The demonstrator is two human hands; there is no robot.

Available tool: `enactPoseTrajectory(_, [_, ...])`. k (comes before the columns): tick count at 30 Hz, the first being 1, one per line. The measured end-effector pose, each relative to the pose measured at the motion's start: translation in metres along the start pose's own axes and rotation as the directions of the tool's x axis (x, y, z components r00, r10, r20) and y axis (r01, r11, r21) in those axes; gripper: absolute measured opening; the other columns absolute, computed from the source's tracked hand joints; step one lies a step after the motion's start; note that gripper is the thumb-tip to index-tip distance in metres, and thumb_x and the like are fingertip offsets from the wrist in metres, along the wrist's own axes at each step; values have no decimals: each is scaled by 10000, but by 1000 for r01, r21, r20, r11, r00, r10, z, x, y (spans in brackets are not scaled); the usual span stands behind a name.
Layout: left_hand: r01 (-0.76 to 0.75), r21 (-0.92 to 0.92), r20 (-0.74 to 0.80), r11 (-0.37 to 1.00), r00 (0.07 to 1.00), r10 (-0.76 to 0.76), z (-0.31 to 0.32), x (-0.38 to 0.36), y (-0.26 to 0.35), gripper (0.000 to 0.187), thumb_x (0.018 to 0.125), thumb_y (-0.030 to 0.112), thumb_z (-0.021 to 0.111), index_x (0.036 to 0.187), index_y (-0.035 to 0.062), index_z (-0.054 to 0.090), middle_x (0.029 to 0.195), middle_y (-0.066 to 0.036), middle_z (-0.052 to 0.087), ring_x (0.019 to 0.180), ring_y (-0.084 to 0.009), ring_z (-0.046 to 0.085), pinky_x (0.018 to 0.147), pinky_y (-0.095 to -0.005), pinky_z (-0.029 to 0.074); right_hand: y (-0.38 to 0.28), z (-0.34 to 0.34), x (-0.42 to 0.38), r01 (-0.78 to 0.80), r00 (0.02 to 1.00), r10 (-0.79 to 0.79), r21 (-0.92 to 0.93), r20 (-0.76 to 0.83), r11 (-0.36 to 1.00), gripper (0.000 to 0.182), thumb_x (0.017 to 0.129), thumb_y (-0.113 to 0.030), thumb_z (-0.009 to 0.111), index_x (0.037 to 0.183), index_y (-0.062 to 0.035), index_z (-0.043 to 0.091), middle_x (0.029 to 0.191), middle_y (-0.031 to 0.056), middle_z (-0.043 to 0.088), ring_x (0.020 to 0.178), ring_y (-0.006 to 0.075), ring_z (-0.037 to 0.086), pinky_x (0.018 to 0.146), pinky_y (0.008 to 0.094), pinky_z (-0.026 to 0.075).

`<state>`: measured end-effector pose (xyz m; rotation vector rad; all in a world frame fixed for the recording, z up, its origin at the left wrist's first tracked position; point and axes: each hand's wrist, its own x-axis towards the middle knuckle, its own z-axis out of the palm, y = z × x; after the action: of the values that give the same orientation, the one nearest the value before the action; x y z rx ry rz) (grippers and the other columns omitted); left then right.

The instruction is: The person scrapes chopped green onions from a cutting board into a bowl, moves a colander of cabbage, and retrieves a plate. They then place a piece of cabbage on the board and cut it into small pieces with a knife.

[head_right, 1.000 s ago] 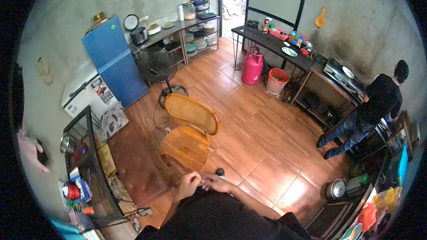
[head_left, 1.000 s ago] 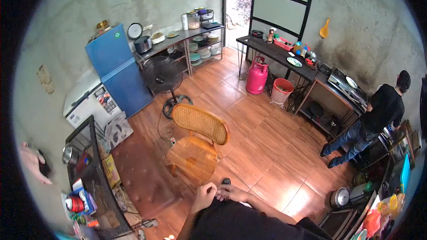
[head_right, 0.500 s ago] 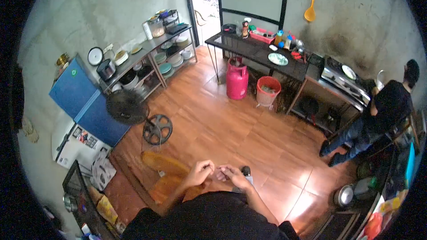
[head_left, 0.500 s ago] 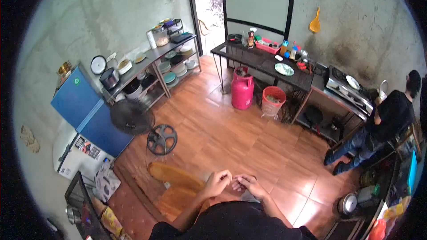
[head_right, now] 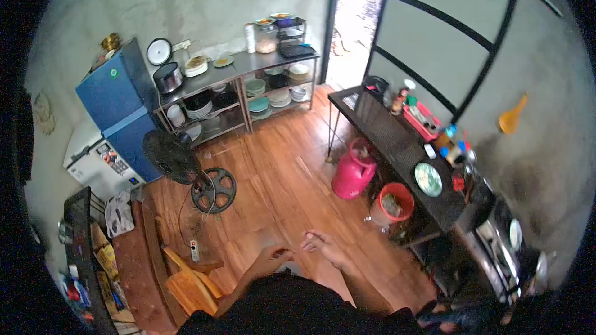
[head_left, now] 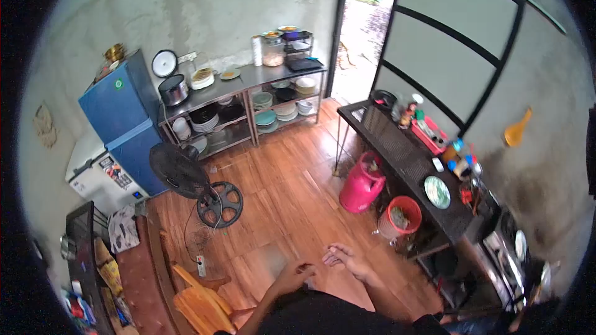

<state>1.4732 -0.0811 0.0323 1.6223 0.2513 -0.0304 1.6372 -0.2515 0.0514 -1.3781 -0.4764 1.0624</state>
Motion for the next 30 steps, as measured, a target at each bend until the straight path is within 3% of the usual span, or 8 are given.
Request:
enactPoseTrajectory(1, [32, -110, -187, 993, 981, -52, -9, 12, -2, 239, 980, 217, 630, 1081, 2, 663, 961, -66, 694, 882, -159, 667, 788, -301, 526, -4, -6, 24, -21, 996, 21, 0, 81, 1000, 332, 1050, -287, 507, 1231, -16, 571, 1013, 105, 691, 918, 170, 666, 826, 307, 517])
enactPoseTrajectory(4, [-27, -247, -471, 969, 877, -96, -34, 56, -4, 236, 975, 211, 635, 1058, -8, 661, 920, -86, 695, 845, -173, 668, 752, -311, 530, -10, -18, 94, -132, 967, 149, -93, 208, 987, 336, 1053, -286, 496, 1252, -24, 561, 1016, 99, 689, 924, 168, 667, 844, 311, 519])
enactPoseTrajectory(9, [27, -295, -591, 955, 780, -205, -102, 164, 11, 213, 976, 196, 629, 1031, -8, 659, 874, -80, 692, 806, -170, 663, 722, -300, 522, -22, -37, 220, -281, 852, 318, -150, 415, 948, 361, 1063, -318, 453, 1277, -45, 555, 1036, 86, 685, 941, 169, 663, 849, 305, 514])
enactPoseTrajectory(13, [-25, -224, -588, 974, 801, -115, -162, 275, 51, 228, 964, 195, 640, 993, -29, 664, 845, -84, 689, 784, -159, 656, 725, -292, 514, -88, -80, 309, -180, 916, 202, -95, 346, 979, 392, 1044, -340, 500, 1290, -41, 560, 1013, 82, 673, 901, 170, 641, 811, 308, 502])
enactPoseTrajectory(15, [-15, -48, -500, 999, 866, -11, -187, 331, 75, 246, 949, 197, 657, 1022, -37, 670, 854, -87, 687, 792, -165, 660, 739, -297, 518, -126, -110, 342, -147, 954, 178, -142, 241, 979, 352, 1051, -305, 489, 1252, -28, 571, 997, 101, 694, 903, 179, 665, 826, 310, 523])
enactPoseTrajectory(19, [-10, 238, -273, 971, 959, 76, -225, 433, 117, 300, 950, 259, 649, 1091, -3, 686, 876, -101, 696, 807, -175, 656, 740, -318, 521, -158, -184, 405, -32, 999, 33, 162, -4, 986, 327, 1050, -274, 484, 1237, -18, 569, 996, 120, 694, 904, 196, 672, 797, 328, 532])
enactPoseTrajectory(24, [29, 250, -67, 968, 998, -13, -249, 556, 113, 313, 956, 297, 645, 1130, 38, 680, 949, -101, 713, 844, -176, 655, 784, -323, 518, -171, -258, 497, 9, 984, 57, 371, -166, 929, 335, 1046, -294, 491, 1217, -23, 586, 992, 125, 700, 878, 193, 677, 760, 317, 542])
enactPoseTrajectory(30, [56, 51, -23, 997, 998, -55, -278, 652, 123, 328, 963, 298, 641, 1182, 54, 658, 999, -101, 710, 912, -185, 662, 855, -336, 514, -256, -323, 639, -12, 995, 35, 247, -90, 969, 315, 1050, -264, 478, 1208, -6, 565, 978, 135, 693, 854, 209, 678, 780, 341, 540])
